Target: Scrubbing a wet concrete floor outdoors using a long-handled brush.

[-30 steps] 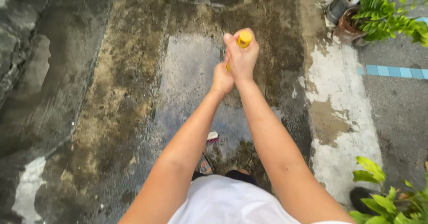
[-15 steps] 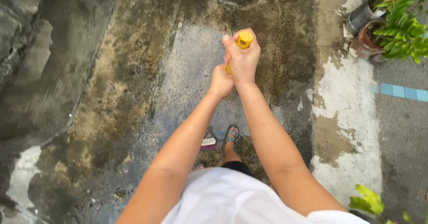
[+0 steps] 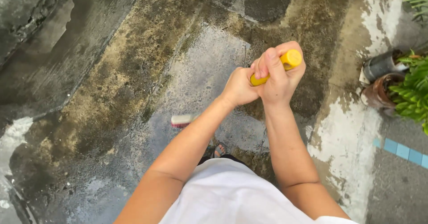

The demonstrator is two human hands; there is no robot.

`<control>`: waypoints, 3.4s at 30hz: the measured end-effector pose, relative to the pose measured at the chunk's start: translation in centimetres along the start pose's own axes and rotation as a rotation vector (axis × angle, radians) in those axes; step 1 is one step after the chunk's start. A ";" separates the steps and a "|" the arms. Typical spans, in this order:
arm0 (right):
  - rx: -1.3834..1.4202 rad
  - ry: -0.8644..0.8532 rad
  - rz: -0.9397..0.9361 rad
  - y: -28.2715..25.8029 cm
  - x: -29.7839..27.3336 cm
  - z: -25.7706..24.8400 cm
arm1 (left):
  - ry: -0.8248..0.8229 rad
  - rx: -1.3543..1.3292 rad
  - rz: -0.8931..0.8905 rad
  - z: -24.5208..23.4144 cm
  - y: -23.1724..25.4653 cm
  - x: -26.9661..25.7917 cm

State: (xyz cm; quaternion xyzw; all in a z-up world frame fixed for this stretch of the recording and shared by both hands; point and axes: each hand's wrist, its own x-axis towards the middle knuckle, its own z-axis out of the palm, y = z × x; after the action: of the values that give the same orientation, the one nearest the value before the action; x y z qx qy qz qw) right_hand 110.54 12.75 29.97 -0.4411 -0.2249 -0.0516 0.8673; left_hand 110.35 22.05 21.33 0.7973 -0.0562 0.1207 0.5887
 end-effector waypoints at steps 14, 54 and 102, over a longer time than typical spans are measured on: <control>-0.541 -0.151 -0.146 11.1 4.4 -7.8 | -0.187 0.087 0.203 1.0 -13.3 10.5; -0.200 -0.150 -0.293 20.2 40.3 -11.8 | 0.027 0.149 0.547 -1.6 -17.0 48.4; -0.666 -1.194 0.225 69.2 67.3 -25.7 | 0.417 0.001 0.311 -15.8 -24.2 66.4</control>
State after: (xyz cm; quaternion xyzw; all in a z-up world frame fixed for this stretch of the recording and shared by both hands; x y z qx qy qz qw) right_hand 199.43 41.67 -5.18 -0.6574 -0.5888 0.2242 0.4133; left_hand 177.99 47.82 20.48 0.7373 -0.0555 0.3713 0.5616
